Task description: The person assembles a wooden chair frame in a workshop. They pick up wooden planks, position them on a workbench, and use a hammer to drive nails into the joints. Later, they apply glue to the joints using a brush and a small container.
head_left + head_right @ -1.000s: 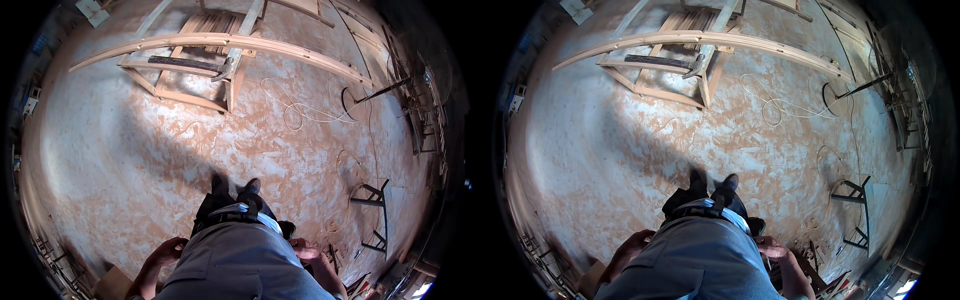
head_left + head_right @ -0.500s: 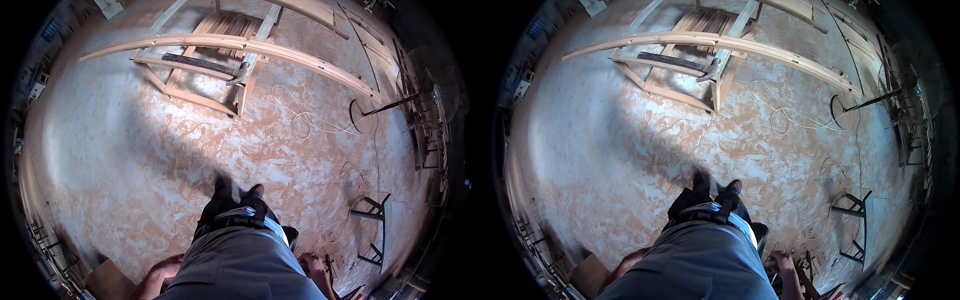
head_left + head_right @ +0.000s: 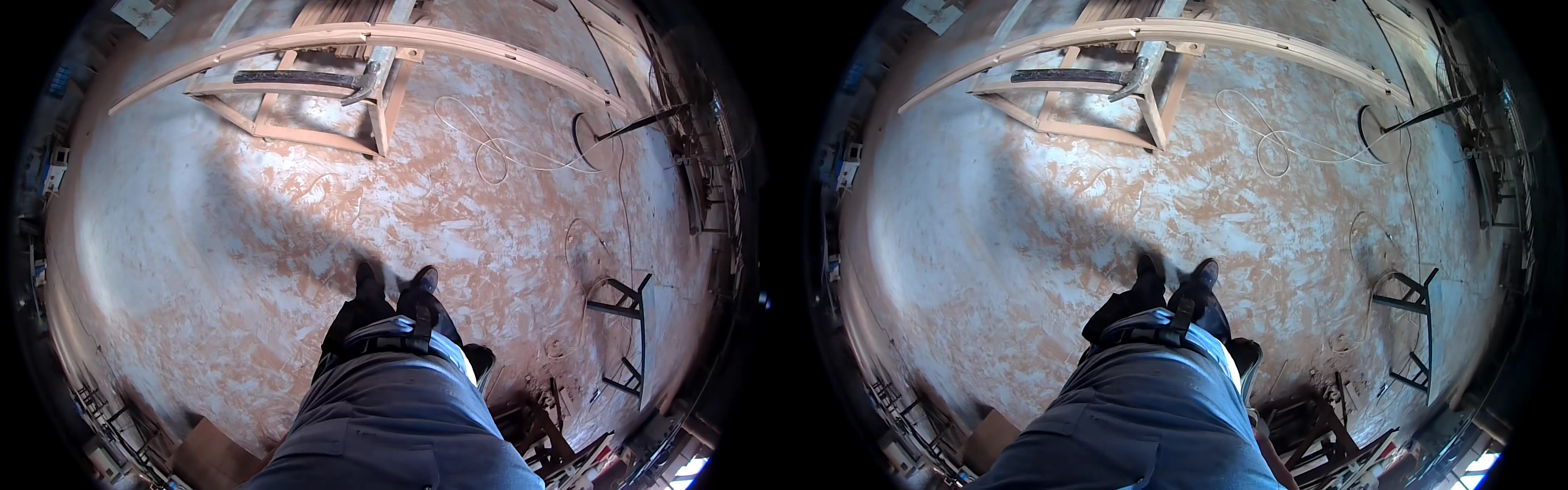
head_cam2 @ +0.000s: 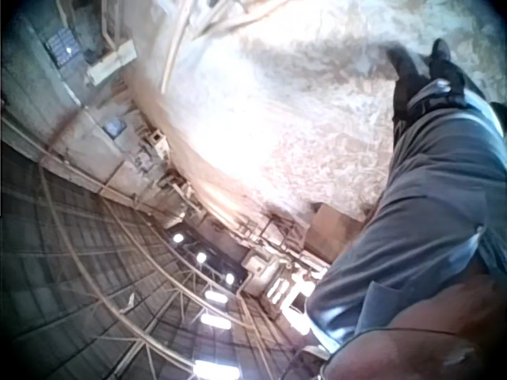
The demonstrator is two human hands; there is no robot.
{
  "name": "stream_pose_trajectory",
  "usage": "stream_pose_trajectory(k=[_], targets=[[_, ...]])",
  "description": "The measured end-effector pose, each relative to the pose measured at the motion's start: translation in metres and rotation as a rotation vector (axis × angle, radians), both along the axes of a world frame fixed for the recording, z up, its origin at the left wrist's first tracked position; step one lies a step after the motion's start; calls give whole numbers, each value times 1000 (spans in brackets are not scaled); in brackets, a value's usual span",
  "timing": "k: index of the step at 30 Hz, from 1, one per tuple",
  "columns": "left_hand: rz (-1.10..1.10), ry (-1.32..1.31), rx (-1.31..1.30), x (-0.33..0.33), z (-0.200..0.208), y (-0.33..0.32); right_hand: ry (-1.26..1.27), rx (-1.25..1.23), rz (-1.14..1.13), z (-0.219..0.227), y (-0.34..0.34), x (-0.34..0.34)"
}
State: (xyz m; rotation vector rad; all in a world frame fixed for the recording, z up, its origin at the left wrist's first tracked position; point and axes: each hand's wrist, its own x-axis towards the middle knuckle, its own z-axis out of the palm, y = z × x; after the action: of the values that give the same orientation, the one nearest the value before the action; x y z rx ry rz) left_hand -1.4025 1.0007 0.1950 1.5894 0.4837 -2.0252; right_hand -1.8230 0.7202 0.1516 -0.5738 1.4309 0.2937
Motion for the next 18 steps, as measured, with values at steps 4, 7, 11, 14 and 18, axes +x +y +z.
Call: stream_pose_trajectory(k=[4, 7, 11, 14, 18], targets=[[-23, -3, -7, 3, 0, -7, -19, -2, -10, 2, -4, 4], [-30, -8, -13, 4, 2, -12, -38, 4, -11, 1, -10, 6], [-34, -6, -26, 9, 1, -16, -52, 4, -15, 3, -15, 11], [-31, -5, -43, 14, 0, -19, -63, 4, -13, 2, -22, 15], [-15, 1, -46, 18, 8, -12, -83, 9, -8, 5, -30, 21]])
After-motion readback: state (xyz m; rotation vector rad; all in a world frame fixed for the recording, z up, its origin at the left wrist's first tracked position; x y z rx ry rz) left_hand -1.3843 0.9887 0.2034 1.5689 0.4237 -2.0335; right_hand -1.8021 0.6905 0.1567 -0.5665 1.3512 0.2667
